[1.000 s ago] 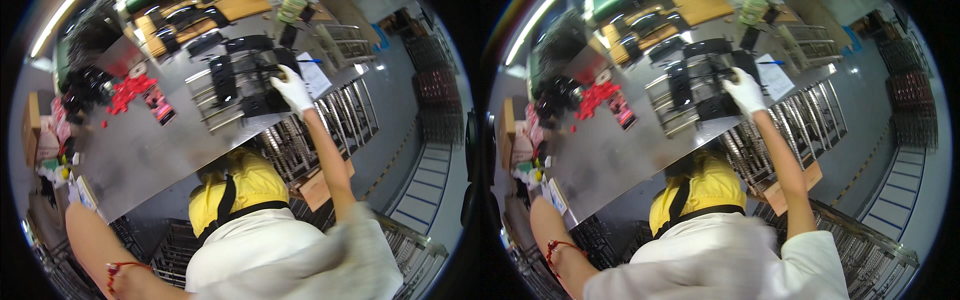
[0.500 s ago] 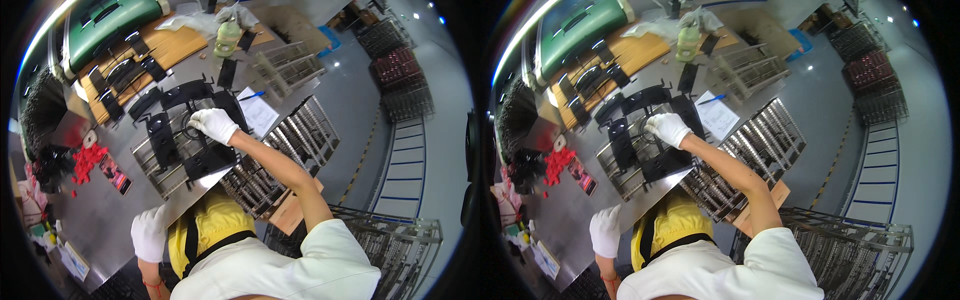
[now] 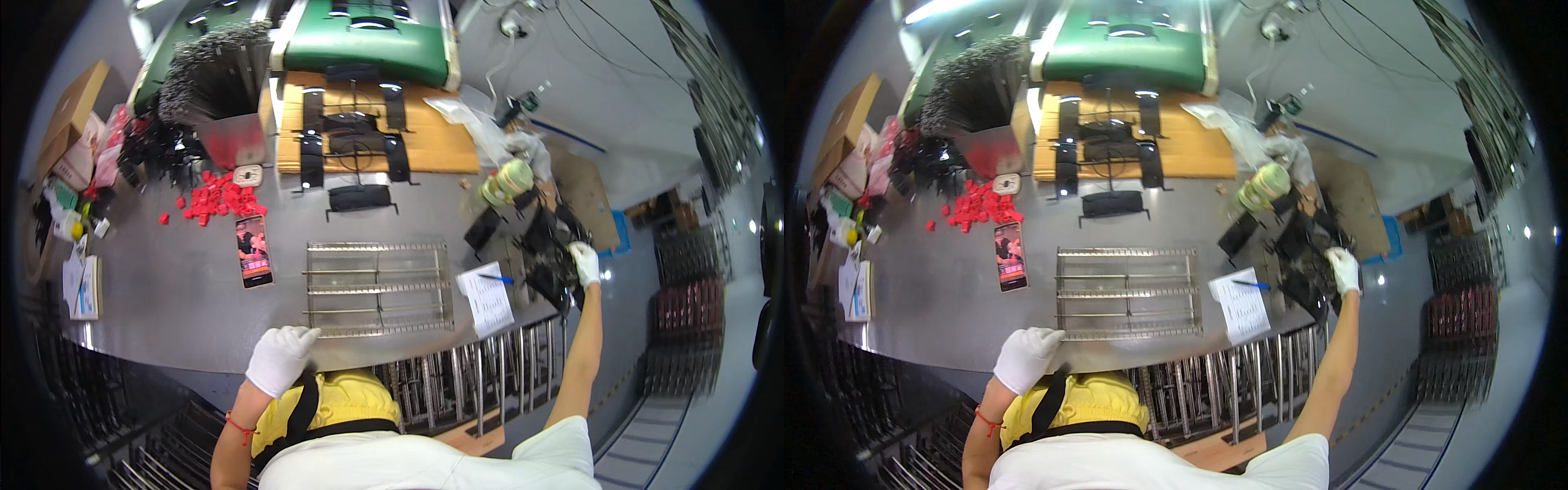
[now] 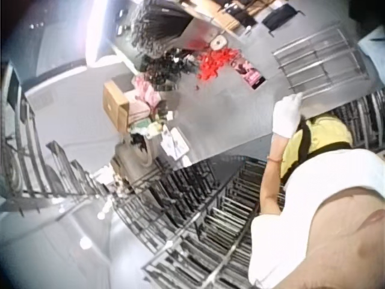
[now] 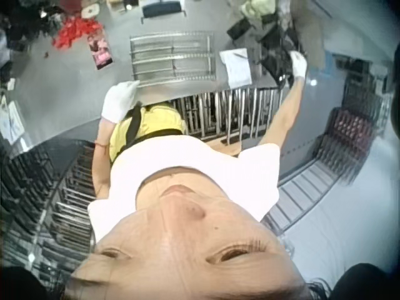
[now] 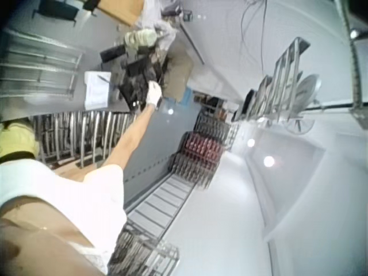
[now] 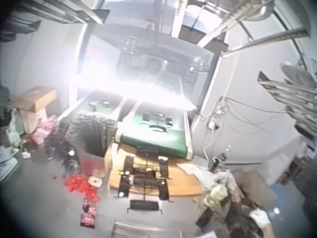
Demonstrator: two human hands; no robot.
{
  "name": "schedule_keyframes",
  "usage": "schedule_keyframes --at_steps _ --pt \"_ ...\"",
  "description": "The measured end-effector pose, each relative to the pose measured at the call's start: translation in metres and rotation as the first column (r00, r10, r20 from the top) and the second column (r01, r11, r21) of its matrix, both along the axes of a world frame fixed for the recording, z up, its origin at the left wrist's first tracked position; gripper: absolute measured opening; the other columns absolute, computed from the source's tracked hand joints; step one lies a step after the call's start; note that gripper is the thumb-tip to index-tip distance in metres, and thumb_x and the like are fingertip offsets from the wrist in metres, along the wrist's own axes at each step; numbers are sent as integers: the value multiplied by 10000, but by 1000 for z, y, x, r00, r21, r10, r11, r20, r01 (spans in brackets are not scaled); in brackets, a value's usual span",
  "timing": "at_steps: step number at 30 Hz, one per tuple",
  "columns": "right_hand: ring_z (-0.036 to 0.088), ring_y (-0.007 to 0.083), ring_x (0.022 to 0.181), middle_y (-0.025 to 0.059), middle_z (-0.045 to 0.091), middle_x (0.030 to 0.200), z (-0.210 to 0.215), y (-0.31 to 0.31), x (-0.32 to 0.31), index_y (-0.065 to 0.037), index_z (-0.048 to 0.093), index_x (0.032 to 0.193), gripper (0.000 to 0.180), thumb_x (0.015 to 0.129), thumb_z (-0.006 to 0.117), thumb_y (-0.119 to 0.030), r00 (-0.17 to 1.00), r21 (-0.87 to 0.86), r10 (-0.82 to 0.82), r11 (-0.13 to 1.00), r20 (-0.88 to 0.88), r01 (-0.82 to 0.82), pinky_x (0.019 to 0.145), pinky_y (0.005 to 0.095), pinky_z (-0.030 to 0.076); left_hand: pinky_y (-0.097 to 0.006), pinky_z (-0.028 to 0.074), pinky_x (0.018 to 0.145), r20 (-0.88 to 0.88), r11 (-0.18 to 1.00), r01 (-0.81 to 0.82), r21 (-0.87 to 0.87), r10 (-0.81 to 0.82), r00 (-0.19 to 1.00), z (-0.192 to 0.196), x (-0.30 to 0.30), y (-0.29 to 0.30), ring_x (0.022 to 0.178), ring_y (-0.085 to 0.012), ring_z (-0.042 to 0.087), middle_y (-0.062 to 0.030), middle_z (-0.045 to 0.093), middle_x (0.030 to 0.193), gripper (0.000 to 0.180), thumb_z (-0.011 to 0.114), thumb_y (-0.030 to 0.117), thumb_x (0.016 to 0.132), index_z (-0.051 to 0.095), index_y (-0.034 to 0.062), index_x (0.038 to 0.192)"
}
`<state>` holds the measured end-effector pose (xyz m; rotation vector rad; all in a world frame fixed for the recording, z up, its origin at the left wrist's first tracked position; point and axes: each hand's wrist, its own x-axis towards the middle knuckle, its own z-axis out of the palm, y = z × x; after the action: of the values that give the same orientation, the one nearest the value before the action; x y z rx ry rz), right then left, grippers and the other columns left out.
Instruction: The person picks up black plastic components and inserts them into a metal rack on a stainless steel table. They handle the parts one at a time, arranging them in the rack, then write on a paper document with a pen.
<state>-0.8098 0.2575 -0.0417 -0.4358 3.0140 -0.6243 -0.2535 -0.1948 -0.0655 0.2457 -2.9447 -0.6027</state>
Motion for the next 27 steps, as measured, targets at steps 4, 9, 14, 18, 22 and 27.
schedule_keyframes --at_steps 4,9,14,18,22,27 --pt "667 215 851 125 727 883 -15 20 -19 -18 745 953 202 866 703 -196 989 -134 -31 990 146 50 797 334 502 -412 540 681 7 998 -59 28 59 998 1 -3 1 788 -287 667 -78 697 885 197 629 109 854 682 98 1044" --pt "562 374 1185 214 568 1307 27 -60 7 -63 623 1260 458 856 720 -257 953 406 109 914 -283 16 1014 440 451 -431 520 866 84 892 -352 282 343 936 -2 15 -23 1028 -334 640 -126 682 1108 256 602 126 911 654 66 1155" --pt "534 331 1264 175 574 1345 12 -241 36 -40 620 1273 437 897 671 -257 891 -9 386 917 -238 -400 1078 389 408 -520 384 1073 -125 868 -472 -151 457 881 -42 -2 -75 1288 -368 525 -153 639 1274 290 623 192 917 637 16 1146" --pt "486 363 1313 204 535 1402 -38 -378 26 -47 582 1327 546 914 642 -399 795 64 566 821 -220 -567 1121 426 360 -584 292 1138 2 936 -331 -117 333 943 -79 -14 -126 1299 -360 520 -138 653 1265 283 640 222 906 663 34 1115" --pt "383 361 1416 207 413 1527 -86 -493 -3 -82 373 1518 802 873 686 -441 908 -184 418 893 -2 -411 1167 429 313 -580 200 1188 148 892 -434 -129 450 881 -98 -38 -183 1344 -380 464 -156 624 1313 327 634 273 909 662 19 1113" --pt "486 437 1303 309 422 1452 -123 -584 -43 -168 177 1590 1150 689 853 -399 940 65 341 938 -8 -340 1072 449 434 -574 182 1194 -283 709 -678 -196 621 731 -92 -40 -223 1458 -411 312 -201 431 1519 391 591 197 960 522 33 1308"
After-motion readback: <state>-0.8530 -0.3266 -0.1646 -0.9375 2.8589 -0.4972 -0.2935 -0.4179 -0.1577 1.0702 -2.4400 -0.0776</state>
